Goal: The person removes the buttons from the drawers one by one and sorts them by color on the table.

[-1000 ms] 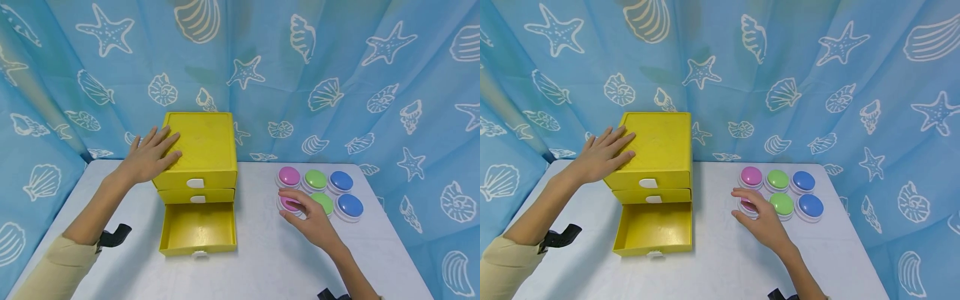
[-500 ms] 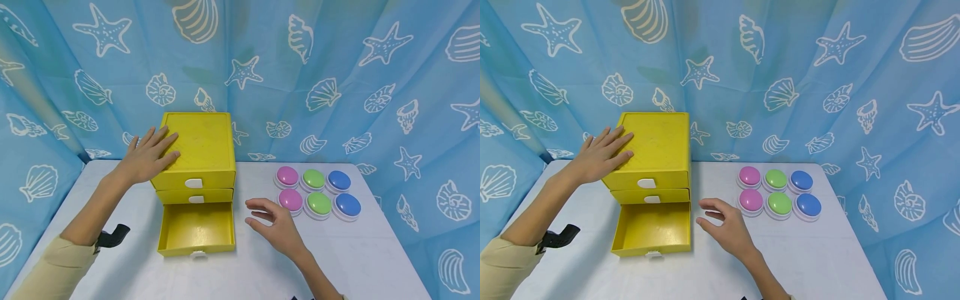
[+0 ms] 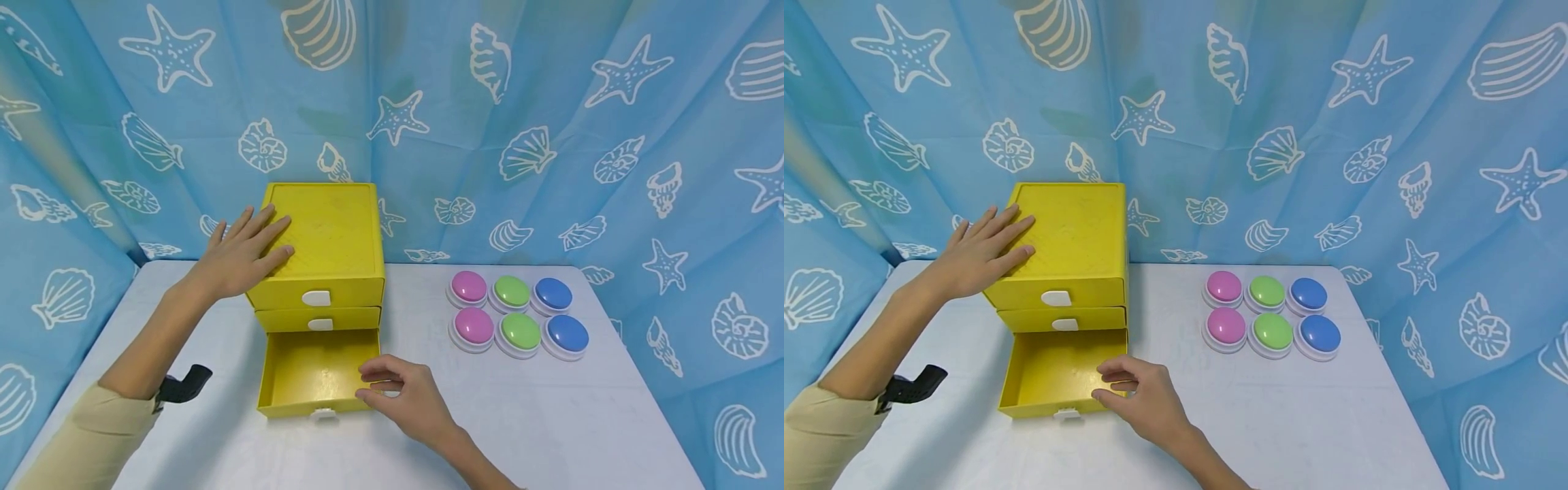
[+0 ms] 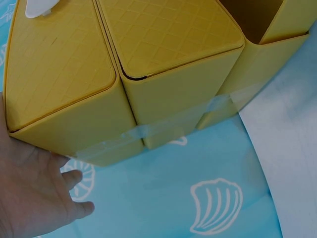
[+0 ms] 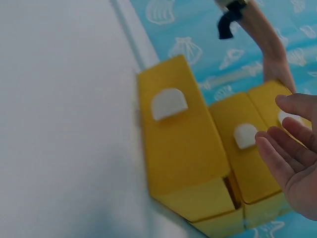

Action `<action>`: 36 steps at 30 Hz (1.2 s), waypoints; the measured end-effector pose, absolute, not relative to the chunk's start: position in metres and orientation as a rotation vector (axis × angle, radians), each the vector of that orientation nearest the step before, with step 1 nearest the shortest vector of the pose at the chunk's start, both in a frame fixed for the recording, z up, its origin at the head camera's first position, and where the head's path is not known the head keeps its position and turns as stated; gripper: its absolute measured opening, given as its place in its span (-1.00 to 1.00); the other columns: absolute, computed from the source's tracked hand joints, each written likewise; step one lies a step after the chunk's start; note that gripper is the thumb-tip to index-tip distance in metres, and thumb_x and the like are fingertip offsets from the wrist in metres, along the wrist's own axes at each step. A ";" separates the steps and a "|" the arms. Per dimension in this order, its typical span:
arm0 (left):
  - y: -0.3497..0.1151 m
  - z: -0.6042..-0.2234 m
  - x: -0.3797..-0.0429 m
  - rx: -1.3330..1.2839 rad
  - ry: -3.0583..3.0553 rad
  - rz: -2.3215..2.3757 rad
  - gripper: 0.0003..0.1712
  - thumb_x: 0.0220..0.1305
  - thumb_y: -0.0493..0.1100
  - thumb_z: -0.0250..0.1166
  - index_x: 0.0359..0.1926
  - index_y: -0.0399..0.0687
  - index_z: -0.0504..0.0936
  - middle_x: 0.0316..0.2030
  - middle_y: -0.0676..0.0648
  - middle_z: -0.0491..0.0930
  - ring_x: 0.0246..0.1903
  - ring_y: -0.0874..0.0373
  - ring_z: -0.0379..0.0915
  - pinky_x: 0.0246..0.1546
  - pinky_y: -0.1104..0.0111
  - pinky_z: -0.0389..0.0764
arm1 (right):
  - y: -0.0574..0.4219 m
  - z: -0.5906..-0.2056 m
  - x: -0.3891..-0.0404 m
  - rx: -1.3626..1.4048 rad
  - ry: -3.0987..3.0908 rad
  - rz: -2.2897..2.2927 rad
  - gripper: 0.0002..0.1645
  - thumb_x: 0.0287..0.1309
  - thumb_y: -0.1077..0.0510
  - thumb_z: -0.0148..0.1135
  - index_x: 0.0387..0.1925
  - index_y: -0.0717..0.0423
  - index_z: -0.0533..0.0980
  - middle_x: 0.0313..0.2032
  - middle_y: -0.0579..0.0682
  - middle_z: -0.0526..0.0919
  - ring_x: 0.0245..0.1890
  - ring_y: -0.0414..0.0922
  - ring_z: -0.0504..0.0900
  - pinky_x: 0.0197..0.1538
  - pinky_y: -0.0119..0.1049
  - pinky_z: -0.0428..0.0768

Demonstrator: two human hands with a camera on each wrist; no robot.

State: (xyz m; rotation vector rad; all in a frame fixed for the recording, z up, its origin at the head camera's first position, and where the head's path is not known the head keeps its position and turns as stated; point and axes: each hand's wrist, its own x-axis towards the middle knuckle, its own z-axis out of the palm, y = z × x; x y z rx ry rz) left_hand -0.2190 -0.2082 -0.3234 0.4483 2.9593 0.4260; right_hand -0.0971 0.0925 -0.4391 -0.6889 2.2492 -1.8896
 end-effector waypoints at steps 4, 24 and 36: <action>-0.208 -0.324 -0.219 0.445 2.960 0.430 -0.14 0.52 0.35 -0.24 0.60 -0.03 -0.09 0.57 -0.21 -0.31 0.51 -0.24 -0.56 0.33 -0.29 -0.49 | 0.085 -0.450 -0.090 -0.679 2.197 -1.848 -0.75 0.12 0.26 0.47 -0.15 0.23 0.67 -0.16 0.13 0.73 -0.20 -0.06 0.75 -0.12 -0.27 0.68; -0.208 -0.323 -0.220 0.440 2.960 0.443 -0.14 0.52 0.35 -0.23 0.60 -0.03 -0.09 0.57 -0.20 -0.31 0.51 -0.22 -0.57 0.34 -0.28 -0.50 | 0.062 -0.489 -0.076 -0.688 2.419 -1.541 -0.75 0.12 0.25 0.47 -0.13 0.22 0.72 -0.16 -0.02 0.77 -0.16 -0.21 0.73 -0.13 -0.50 0.61; -0.207 -0.324 -0.219 0.442 2.963 0.452 -0.16 0.54 0.32 -0.21 0.60 -0.04 -0.06 0.57 -0.22 -0.28 0.51 -0.23 -0.55 0.34 -0.30 -0.47 | 0.050 -0.503 -0.079 -0.886 2.729 -1.412 -0.79 0.09 0.26 0.49 -0.19 0.17 0.72 -0.24 -0.08 0.77 -0.23 -0.30 0.71 -0.16 -0.57 0.58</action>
